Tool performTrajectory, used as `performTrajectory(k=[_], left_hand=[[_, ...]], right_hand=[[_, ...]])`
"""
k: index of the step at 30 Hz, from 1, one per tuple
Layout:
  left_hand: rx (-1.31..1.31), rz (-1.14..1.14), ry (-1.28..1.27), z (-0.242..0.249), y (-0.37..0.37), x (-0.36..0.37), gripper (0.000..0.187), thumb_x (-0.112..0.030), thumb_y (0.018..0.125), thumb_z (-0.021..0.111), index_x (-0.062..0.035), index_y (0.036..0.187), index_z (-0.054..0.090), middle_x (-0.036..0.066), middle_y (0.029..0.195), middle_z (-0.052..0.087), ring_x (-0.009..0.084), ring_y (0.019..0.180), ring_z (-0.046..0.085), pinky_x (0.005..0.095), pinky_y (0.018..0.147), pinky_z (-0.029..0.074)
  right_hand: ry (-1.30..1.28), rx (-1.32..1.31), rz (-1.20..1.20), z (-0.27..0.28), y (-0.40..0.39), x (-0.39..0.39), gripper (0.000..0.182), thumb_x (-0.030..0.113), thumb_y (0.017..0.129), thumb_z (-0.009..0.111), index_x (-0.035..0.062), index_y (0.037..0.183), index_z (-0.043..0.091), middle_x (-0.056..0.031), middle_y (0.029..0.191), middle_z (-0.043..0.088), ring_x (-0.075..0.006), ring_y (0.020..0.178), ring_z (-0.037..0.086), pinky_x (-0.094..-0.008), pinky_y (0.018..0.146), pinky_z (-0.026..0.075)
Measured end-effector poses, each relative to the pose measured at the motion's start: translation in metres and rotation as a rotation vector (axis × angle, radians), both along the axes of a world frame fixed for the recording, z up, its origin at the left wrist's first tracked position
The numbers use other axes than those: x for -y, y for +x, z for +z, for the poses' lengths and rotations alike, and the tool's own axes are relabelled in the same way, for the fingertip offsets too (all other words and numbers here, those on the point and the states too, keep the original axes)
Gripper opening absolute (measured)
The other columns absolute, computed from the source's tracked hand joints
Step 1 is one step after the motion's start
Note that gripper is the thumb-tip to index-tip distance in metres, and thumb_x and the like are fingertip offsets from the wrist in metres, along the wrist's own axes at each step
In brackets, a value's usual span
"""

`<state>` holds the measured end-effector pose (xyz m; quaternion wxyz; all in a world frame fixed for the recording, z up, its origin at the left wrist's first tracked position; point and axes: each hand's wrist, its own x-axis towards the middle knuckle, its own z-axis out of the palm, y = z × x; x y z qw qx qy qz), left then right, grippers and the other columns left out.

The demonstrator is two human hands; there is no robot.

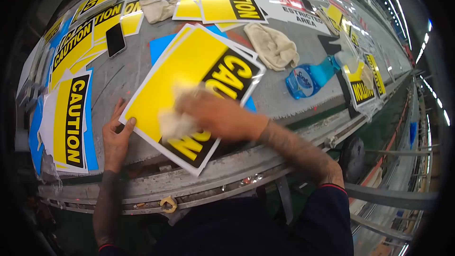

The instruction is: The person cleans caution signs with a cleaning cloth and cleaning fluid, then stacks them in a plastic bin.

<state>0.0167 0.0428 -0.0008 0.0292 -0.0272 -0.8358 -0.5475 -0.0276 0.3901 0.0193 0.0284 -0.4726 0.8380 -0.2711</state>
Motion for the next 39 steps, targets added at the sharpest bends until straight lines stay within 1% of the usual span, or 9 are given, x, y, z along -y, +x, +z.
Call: performTrajectory(k=[8,11,15,16,19,22,25,35,39], left_hand=[[0.016,0.042,0.001,0.000,0.006,-0.002,0.035,-0.014,0.102,0.074,-0.0035,0.134,0.079,0.016,0.156,0.066,0.0363,0.164,0.036,0.0572,0.133,0.023],[0.018,0.066,-0.019,0.001,0.007,-0.005,0.035,-0.013,0.102,0.073,-0.0036,0.135,0.079,0.017,0.156,0.066,0.0353,0.163,0.038,0.0563,0.133,0.024],[0.030,0.067,-0.007,0.002,0.008,-0.007,0.036,-0.012,0.101,0.072,-0.0017,0.135,0.078,0.017,0.155,0.066,0.0344,0.163,0.039,0.0528,0.133,0.025],[0.037,0.073,-0.004,0.005,0.008,-0.007,0.037,-0.012,0.101,0.073,-0.0010,0.135,0.077,0.018,0.155,0.066,0.0341,0.163,0.038,0.0513,0.133,0.024],[0.011,0.081,0.053,-0.006,0.006,0.000,0.036,-0.014,0.100,0.075,0.0027,0.132,0.078,0.018,0.146,0.072,0.0328,0.150,0.056,0.0462,0.127,0.037],[0.229,0.263,0.280,0.016,0.015,0.014,0.032,-0.020,0.103,0.076,0.0023,0.126,0.078,0.010,0.118,0.080,0.0191,0.107,0.074,0.0338,0.094,0.057],[0.070,0.387,0.687,0.052,0.031,0.056,0.032,-0.024,0.104,0.078,-0.0009,0.126,0.077,0.005,0.109,0.081,0.0122,0.093,0.076,0.0299,0.079,0.061],[-0.053,0.912,0.389,0.040,0.082,0.347,0.043,-0.017,0.107,0.073,-0.0017,0.146,0.062,0.009,0.128,0.074,0.0207,0.112,0.075,0.0382,0.093,0.064],[0.137,0.967,-0.099,0.006,0.088,0.400,0.053,-0.026,0.100,0.082,0.0001,0.142,0.066,0.011,0.122,0.075,0.0254,0.107,0.075,0.0425,0.089,0.063]], right_hand=[[0.111,-0.223,-0.633,-0.013,-0.022,-0.082,0.051,0.022,0.112,0.057,0.0062,0.159,0.050,-0.0228,0.160,0.056,-0.0440,0.150,0.049,-0.0536,0.129,0.034],[0.004,-0.118,-0.423,-0.001,0.033,-0.030,0.054,0.010,0.098,0.063,0.0045,0.151,0.051,-0.0226,0.158,0.050,-0.0473,0.152,0.042,-0.0559,0.127,0.035],[0.037,-0.031,0.066,-0.009,0.084,-0.005,0.079,0.009,0.092,0.073,0.0092,0.165,0.045,-0.0229,0.171,0.043,-0.0451,0.159,0.040,-0.0560,0.133,0.029],[0.053,-0.029,-0.041,-0.006,0.081,-0.012,0.075,0.008,0.092,0.072,0.0095,0.163,0.047,-0.0230,0.169,0.045,-0.0439,0.157,0.042,-0.0560,0.133,0.030],[0.010,-0.055,-0.481,-0.005,0.047,-0.055,0.052,0.004,0.095,0.066,0.0011,0.146,0.059,-0.0267,0.149,0.061,-0.0450,0.145,0.053,-0.0533,0.128,0.037],[-0.030,-0.031,-0.856,-0.044,0.035,-0.107,0.055,-0.003,0.097,0.058,-0.0014,0.152,0.057,-0.0281,0.154,0.061,-0.0455,0.147,0.055,-0.0490,0.122,0.043],[-0.081,-0.049,-0.807,-0.042,0.038,-0.109,0.054,-0.005,0.103,0.055,0.0036,0.156,0.056,-0.0257,0.147,0.067,-0.0439,0.142,0.061,-0.0449,0.117,0.047],[-0.112,0.042,-0.809,-0.017,0.035,-0.089,0.044,-0.001,0.108,0.055,0.0018,0.151,0.060,-0.0271,0.144,0.069,-0.0420,0.135,0.067,-0.0424,0.112,0.050],[-0.124,0.023,-0.813,-0.018,0.032,-0.092,0.045,-0.002,0.107,0.055,0.0014,0.152,0.060,-0.0279,0.143,0.069,-0.0433,0.135,0.067,-0.0418,0.111,0.051]])
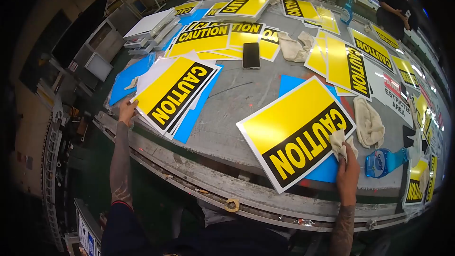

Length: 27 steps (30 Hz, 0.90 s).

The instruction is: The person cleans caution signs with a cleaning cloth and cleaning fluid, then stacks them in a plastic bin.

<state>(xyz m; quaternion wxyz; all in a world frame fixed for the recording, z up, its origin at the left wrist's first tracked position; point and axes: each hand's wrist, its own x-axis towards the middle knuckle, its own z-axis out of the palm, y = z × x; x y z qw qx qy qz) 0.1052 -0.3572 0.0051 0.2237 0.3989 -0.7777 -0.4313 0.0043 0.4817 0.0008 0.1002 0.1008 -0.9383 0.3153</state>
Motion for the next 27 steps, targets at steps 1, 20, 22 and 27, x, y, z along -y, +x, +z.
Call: performTrajectory(k=[1,20,22,27], left_hand=[[0.123,0.008,-0.151,-0.007,0.001,0.009,0.056,-0.029,0.097,0.085,0.0004,0.141,0.067,0.012,0.120,0.074,0.0273,0.107,0.075,0.0435,0.089,0.062],[0.035,-1.169,-0.775,-0.018,-0.098,-0.403,0.060,-0.038,0.111,0.056,-0.0149,0.166,0.050,0.015,0.170,0.046,0.0348,0.161,0.034,0.0599,0.126,0.021],[0.038,-1.180,-0.785,-0.026,-0.097,-0.401,0.059,-0.041,0.112,0.052,-0.0168,0.166,0.051,0.014,0.171,0.045,0.0366,0.165,0.029,0.0637,0.128,0.019],[0.035,-1.157,-0.824,-0.028,-0.101,-0.400,0.059,-0.043,0.113,0.051,-0.0182,0.166,0.050,0.015,0.170,0.046,0.0388,0.165,0.029,0.0666,0.131,0.016]], right_hand=[[-0.017,-0.030,0.005,-0.005,-0.004,-0.003,0.044,-0.001,0.107,0.055,0.0011,0.151,0.060,-0.0280,0.142,0.069,-0.0434,0.135,0.067,-0.0418,0.111,0.051],[0.157,-0.068,1.030,0.014,0.034,0.129,0.047,0.022,0.101,0.074,0.0218,0.147,0.066,-0.0106,0.165,0.054,-0.0338,0.156,0.048,-0.0557,0.130,0.034],[0.151,-0.068,0.839,0.011,-0.007,0.110,0.044,0.016,0.101,0.073,0.0211,0.144,0.067,-0.0097,0.161,0.058,-0.0326,0.151,0.053,-0.0533,0.127,0.038],[0.210,-0.150,0.478,0.004,-0.079,0.081,0.034,0.014,0.104,0.068,0.0083,0.137,0.068,-0.0137,0.146,0.068,-0.0343,0.145,0.059,-0.0479,0.122,0.046]])
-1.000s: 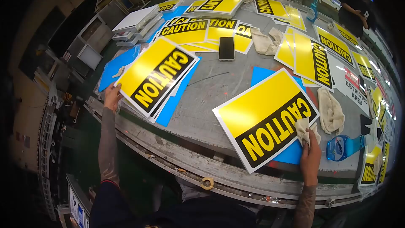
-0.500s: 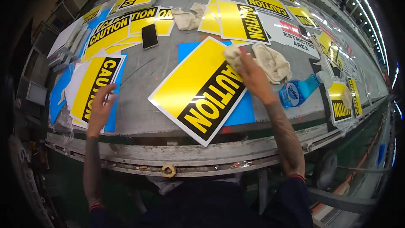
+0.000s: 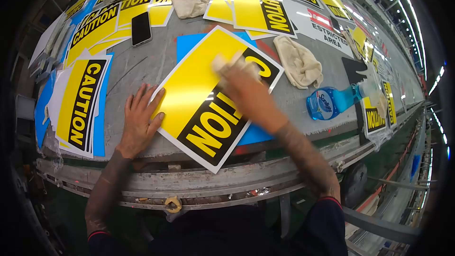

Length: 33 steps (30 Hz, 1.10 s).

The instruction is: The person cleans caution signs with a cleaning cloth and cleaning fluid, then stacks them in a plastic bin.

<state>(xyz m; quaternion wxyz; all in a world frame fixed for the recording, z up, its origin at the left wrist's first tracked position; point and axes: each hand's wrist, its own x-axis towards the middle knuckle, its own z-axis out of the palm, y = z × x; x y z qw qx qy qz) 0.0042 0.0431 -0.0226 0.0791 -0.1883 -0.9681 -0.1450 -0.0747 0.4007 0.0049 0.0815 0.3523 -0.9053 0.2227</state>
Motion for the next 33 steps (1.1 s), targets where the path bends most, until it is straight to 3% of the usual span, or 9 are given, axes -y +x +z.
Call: performTrajectory(k=[5,7,10,12,15,21,25,28,33], left_hand=[[0.023,0.009,0.007,0.003,-0.001,-0.003,0.059,-0.043,0.113,0.050,-0.0182,0.166,0.051,0.015,0.171,0.045,0.0394,0.165,0.029,0.0676,0.131,0.015],[0.011,0.008,-0.006,0.000,-0.001,-0.001,0.059,-0.043,0.113,0.050,-0.0181,0.166,0.051,0.014,0.171,0.045,0.0397,0.164,0.030,0.0677,0.131,0.015],[0.020,0.005,-0.008,0.003,-0.001,0.000,0.060,-0.044,0.112,0.051,-0.0179,0.166,0.051,0.015,0.170,0.046,0.0403,0.164,0.030,0.0679,0.131,0.016],[0.033,0.015,-0.004,0.004,0.001,-0.002,0.061,-0.045,0.112,0.051,-0.0178,0.166,0.051,0.015,0.170,0.046,0.0404,0.164,0.031,0.0677,0.131,0.016],[0.043,0.000,0.008,0.006,-0.003,-0.002,0.061,-0.046,0.112,0.051,-0.0178,0.166,0.051,0.015,0.170,0.046,0.0405,0.164,0.031,0.0673,0.131,0.017],[0.071,0.032,0.015,0.007,-0.001,-0.003,0.061,-0.046,0.112,0.047,-0.0168,0.165,0.052,0.015,0.172,0.045,0.0394,0.165,0.029,0.0662,0.134,0.012],[0.069,0.040,-0.005,0.004,-0.001,-0.003,0.061,-0.047,0.112,0.046,-0.0179,0.165,0.053,0.013,0.173,0.045,0.0378,0.166,0.029,0.0647,0.135,0.011],[0.051,0.024,-0.002,0.003,-0.003,-0.001,0.061,-0.047,0.112,0.045,-0.0187,0.165,0.053,0.012,0.173,0.045,0.0363,0.166,0.029,0.0643,0.135,0.009],[0.036,0.024,-0.024,0.003,-0.003,-0.001,0.060,-0.046,0.113,0.044,-0.0170,0.165,0.053,0.012,0.173,0.045,0.0357,0.167,0.028,0.0638,0.135,0.009]], right_hand=[[-0.038,0.098,0.466,0.012,0.066,0.043,0.029,0.012,0.097,0.072,0.0089,0.126,0.072,-0.0109,0.137,0.071,-0.0288,0.140,0.064,-0.0452,0.123,0.047],[-0.048,0.197,0.048,0.014,0.014,0.006,0.030,0.011,0.094,0.074,0.0081,0.125,0.072,-0.0114,0.134,0.072,-0.0272,0.132,0.068,-0.0425,0.115,0.054],[0.039,0.066,-0.011,0.005,0.007,0.009,0.034,0.009,0.096,0.069,0.0035,0.129,0.069,-0.0138,0.143,0.067,-0.0278,0.139,0.063,-0.0447,0.115,0.054],[0.070,-0.145,0.376,0.006,0.075,0.064,0.036,0.011,0.102,0.070,0.0041,0.137,0.065,-0.0161,0.138,0.072,-0.0337,0.136,0.067,-0.0473,0.121,0.051],[-0.161,0.135,0.580,0.004,0.085,0.053,0.024,0.010,0.101,0.073,0.0082,0.125,0.073,-0.0110,0.143,0.071,-0.0313,0.136,0.068,-0.0476,0.121,0.050],[-0.022,0.230,0.037,0.013,0.043,-0.036,0.038,0.006,0.091,0.080,0.0112,0.128,0.076,-0.0122,0.135,0.075,-0.0311,0.129,0.072,-0.0451,0.114,0.056],[-0.111,0.231,0.441,0.022,0.078,-0.030,0.035,0.004,0.094,0.078,0.0127,0.128,0.078,-0.0141,0.142,0.073,-0.0325,0.131,0.071,-0.0480,0.117,0.054],[-0.095,0.056,0.025,0.009,0.030,-0.082,0.030,0.005,0.094,0.079,0.0066,0.123,0.079,-0.0179,0.138,0.074,-0.0362,0.126,0.073,-0.0450,0.112,0.057],[-0.162,0.075,0.313,0.023,0.075,-0.036,0.023,0.004,0.091,0.079,0.0074,0.113,0.076,-0.0168,0.130,0.076,-0.0344,0.120,0.076,-0.0443,0.107,0.059]])
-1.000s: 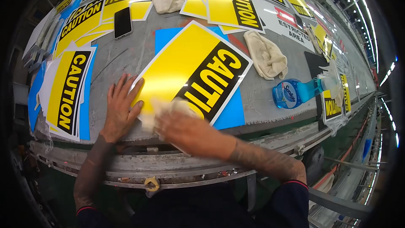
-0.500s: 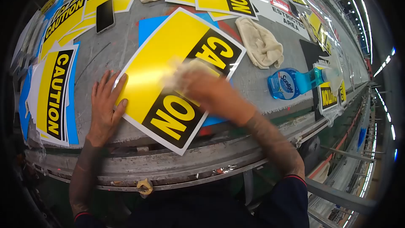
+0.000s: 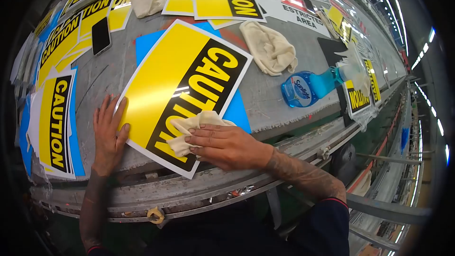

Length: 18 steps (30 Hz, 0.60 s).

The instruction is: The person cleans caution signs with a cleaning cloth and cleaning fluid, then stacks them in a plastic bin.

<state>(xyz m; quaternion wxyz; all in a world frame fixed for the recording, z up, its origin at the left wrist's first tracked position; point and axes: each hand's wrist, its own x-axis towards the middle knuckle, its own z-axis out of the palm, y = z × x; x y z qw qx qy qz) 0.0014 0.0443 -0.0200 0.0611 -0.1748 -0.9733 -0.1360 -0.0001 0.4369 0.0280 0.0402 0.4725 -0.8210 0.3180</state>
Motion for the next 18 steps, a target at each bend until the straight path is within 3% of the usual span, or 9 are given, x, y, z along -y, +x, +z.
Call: performTrajectory(k=[2,3,6,8,10,13,16,18], left_hand=[[0.007,-0.011,-0.003,0.000,0.000,0.000,0.060,-0.046,0.113,0.044,-0.0158,0.165,0.052,0.013,0.173,0.045,0.0355,0.167,0.027,0.0636,0.135,0.009],[0.003,-0.012,0.000,0.000,-0.002,-0.001,0.061,-0.046,0.113,0.044,-0.0153,0.165,0.052,0.013,0.173,0.045,0.0354,0.167,0.027,0.0635,0.135,0.009],[0.026,-0.007,0.000,0.001,0.003,0.000,0.061,-0.046,0.113,0.044,-0.0142,0.165,0.051,0.013,0.174,0.044,0.0354,0.168,0.026,0.0632,0.135,0.008],[0.033,-0.005,0.003,0.004,0.002,-0.001,0.062,-0.046,0.114,0.044,-0.0138,0.165,0.051,0.013,0.174,0.044,0.0355,0.168,0.026,0.0627,0.135,0.008],[0.032,-0.004,-0.010,0.002,0.001,0.001,0.062,-0.046,0.114,0.044,-0.0134,0.165,0.051,0.014,0.174,0.043,0.0359,0.168,0.025,0.0623,0.135,0.008],[0.051,-0.009,-0.023,0.003,0.000,0.000,0.062,-0.047,0.114,0.043,-0.0128,0.166,0.050,0.014,0.174,0.042,0.0362,0.168,0.024,0.0619,0.135,0.007],[0.087,-0.003,-0.027,0.005,0.002,0.000,0.063,-0.049,0.115,0.042,-0.0127,0.166,0.050,0.015,0.175,0.042,0.0366,0.168,0.023,0.0620,0.135,0.007],[0.100,-0.005,-0.032,0.007,0.000,0.001,0.063,-0.049,0.115,0.041,-0.0127,0.166,0.050,0.015,0.174,0.042,0.0372,0.168,0.023,0.0622,0.135,0.007]], right_hand=[[-0.003,-0.012,-0.042,-0.009,-0.013,-0.014,0.021,0.006,0.092,0.078,0.0078,0.113,0.075,-0.0132,0.129,0.077,-0.0317,0.118,0.076,-0.0428,0.103,0.061],[0.061,-0.139,-0.190,-0.017,-0.037,-0.033,0.023,0.007,0.095,0.077,0.0068,0.117,0.075,-0.0159,0.131,0.076,-0.0349,0.117,0.076,-0.0433,0.100,0.062],[0.108,0.106,-0.609,-0.007,-0.070,-0.042,0.029,0.012,0.099,0.074,0.0057,0.127,0.069,-0.0189,0.130,0.074,-0.0405,0.118,0.074,-0.0491,0.096,0.062],[0.120,0.016,-0.463,-0.019,-0.027,-0.011,0.034,0.019,0.103,0.071,0.0046,0.134,0.065,-0.0186,0.134,0.072,-0.0405,0.123,0.071,-0.0499,0.101,0.060],[0.161,-0.072,-0.131,-0.014,-0.001,0.009,0.043,0.017,0.102,0.070,0.0050,0.142,0.059,-0.0212,0.142,0.068,-0.0399,0.136,0.064,-0.0497,0.111,0.055],[0.141,0.237,-0.532,-0.004,-0.053,-0.025,0.044,0.015,0.102,0.068,0.0038,0.143,0.058,-0.0221,0.146,0.066,-0.0427,0.133,0.065,-0.0483,0.107,0.057],[0.133,0.105,-0.661,-0.016,-0.066,-0.016,0.038,0.014,0.104,0.063,0.0003,0.139,0.060,-0.0264,0.144,0.063,-0.0413,0.131,0.064,-0.0487,0.102,0.056],[0.200,-0.300,-0.530,-0.026,-0.038,0.006,0.032,0.013,0.106,0.061,0.0009,0.136,0.061,-0.0253,0.149,0.061,-0.0414,0.129,0.064,-0.0480,0.107,0.053]])
